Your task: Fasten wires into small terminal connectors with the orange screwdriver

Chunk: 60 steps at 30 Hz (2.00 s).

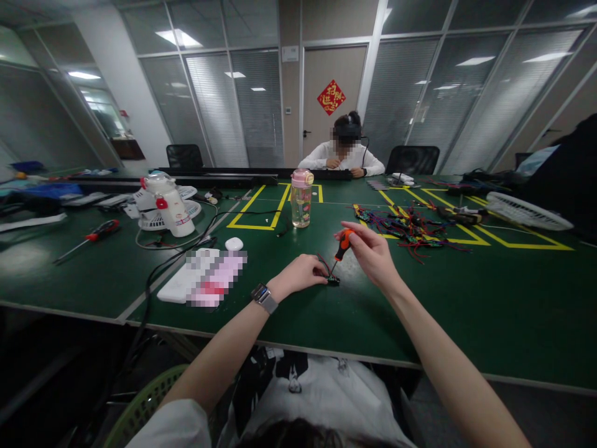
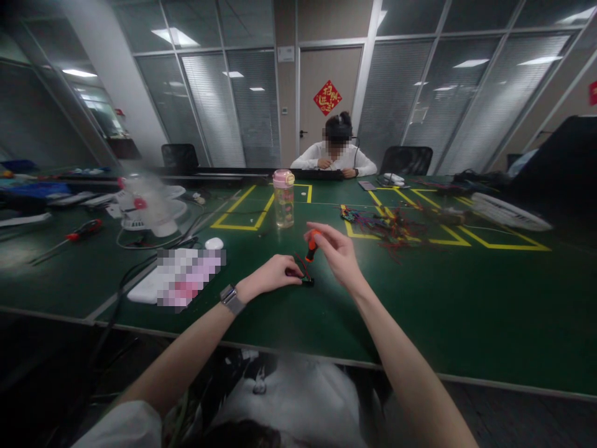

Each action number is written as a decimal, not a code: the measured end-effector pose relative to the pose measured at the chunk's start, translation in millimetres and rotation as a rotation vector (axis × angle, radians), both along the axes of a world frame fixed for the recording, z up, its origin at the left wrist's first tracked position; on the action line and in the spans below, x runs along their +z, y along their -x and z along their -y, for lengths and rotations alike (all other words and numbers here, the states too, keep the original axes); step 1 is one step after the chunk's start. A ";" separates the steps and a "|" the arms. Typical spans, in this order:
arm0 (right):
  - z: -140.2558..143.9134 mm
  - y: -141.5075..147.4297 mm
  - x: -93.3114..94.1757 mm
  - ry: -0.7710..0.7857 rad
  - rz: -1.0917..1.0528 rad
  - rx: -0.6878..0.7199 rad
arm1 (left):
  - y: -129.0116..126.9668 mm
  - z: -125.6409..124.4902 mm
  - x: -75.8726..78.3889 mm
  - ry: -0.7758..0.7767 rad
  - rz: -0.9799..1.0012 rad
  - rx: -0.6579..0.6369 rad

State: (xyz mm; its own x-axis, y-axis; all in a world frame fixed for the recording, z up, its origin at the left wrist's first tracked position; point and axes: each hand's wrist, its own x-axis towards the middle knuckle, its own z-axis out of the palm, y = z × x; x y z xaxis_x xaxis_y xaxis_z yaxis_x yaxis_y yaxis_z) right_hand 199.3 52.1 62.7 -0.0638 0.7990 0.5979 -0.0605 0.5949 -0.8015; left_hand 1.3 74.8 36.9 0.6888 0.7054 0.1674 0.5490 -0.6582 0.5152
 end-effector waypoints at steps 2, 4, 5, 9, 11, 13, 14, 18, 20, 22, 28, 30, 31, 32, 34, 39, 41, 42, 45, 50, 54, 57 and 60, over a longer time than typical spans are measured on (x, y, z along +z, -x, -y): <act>0.1 0.6 0.0 0.000 -0.015 0.009 | -0.2 0.3 0.2 -0.001 0.003 0.003; -0.4 1.2 -0.4 -0.030 -0.014 -0.014 | -0.4 0.7 0.7 -0.011 0.006 -0.001; -0.7 1.4 -0.7 -0.055 -0.009 -0.039 | -0.6 0.9 1.0 -0.017 0.003 -0.002; -1.2 1.0 -1.9 -0.113 0.001 -0.095 | -0.7 0.9 1.5 -0.022 -0.022 -0.002; -0.9 0.4 -1.9 -0.078 0.001 -0.066 | -0.6 0.3 0.8 -0.030 -0.022 -0.008; -0.7 0.1 -1.9 -0.032 -0.006 -0.043 | -0.4 -0.4 -0.1 -0.039 -0.015 -0.016; -0.8 0.2 -2.0 -0.015 -0.015 -0.039 | -0.4 -0.7 -0.5 -0.040 -0.013 -0.017; -3.3 1.4 -4.5 -0.012 -0.050 -0.032 | -0.8 -1.0 -1.1 -0.040 -0.029 -0.008; -5.0 2.1 -6.4 -0.054 -0.072 -0.052 | -1.2 -0.7 -0.9 -0.039 -0.037 -0.003; -5.9 2.2 -7.7 -0.095 -0.097 -0.075 | -1.5 -0.3 -0.5 -0.038 -0.042 0.002; -2.9 0.3 -4.8 -0.022 -0.080 -0.001 | -1.6 1.8 1.8 -0.038 -0.052 0.009; -1.3 0.5 -3.3 -0.009 -0.083 0.016 | -1.6 2.7 2.7 -0.039 -0.049 0.007; -0.6 0.9 -2.9 -0.011 -0.086 0.016 | -1.7 3.1 3.1 -0.039 -0.049 0.008; -0.1 1.4 -2.8 -0.015 -0.088 0.012 | -1.9 3.5 3.5 -0.040 -0.050 0.011; 0.3 2.8 -3.5 -0.021 -0.095 0.005 | -2.3 4.2 4.3 -0.041 -0.050 0.015; -1.2 4.0 -7.0 -0.028 -0.116 -0.012 | -2.9 4.8 4.4 -0.038 -0.047 0.016; -1.4 3.6 -6.7 0.003 -0.117 0.000 | -3.1 4.6 3.3 -0.045 -0.048 0.021; -1.1 3.6 -6.1 0.026 -0.114 0.015 | -3.2 4.5 2.6 -0.050 -0.048 0.023; 0.9 4.7 -3.4 0.082 -0.107 0.085 | -3.5 4.4 0.8 -0.059 -0.038 0.031; 4.5 10.1 -1.0 0.081 -0.164 0.154 | -4.5 4.9 0.8 -0.058 -0.028 0.025; 3.1 10.7 -3.3 0.078 -0.177 0.114 | -4.7 5.3 1.3 -0.059 -0.034 0.027; 1.1 8.0 -4.4 0.081 -0.196 0.085 | -4.4 5.5 1.0 -0.060 -0.030 0.023; 1.2 5.4 -3.0 0.117 -0.191 0.101 | -3.9 5.4 0.7 -0.066 -0.029 0.019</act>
State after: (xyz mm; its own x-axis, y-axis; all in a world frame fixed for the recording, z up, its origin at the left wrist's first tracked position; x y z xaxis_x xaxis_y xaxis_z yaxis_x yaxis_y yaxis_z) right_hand 193.9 50.9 59.8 -0.0414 0.8590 0.5103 -0.2717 0.4818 -0.8331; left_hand 5.2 69.4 37.6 0.6807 0.7064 0.1940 0.5754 -0.6795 0.4552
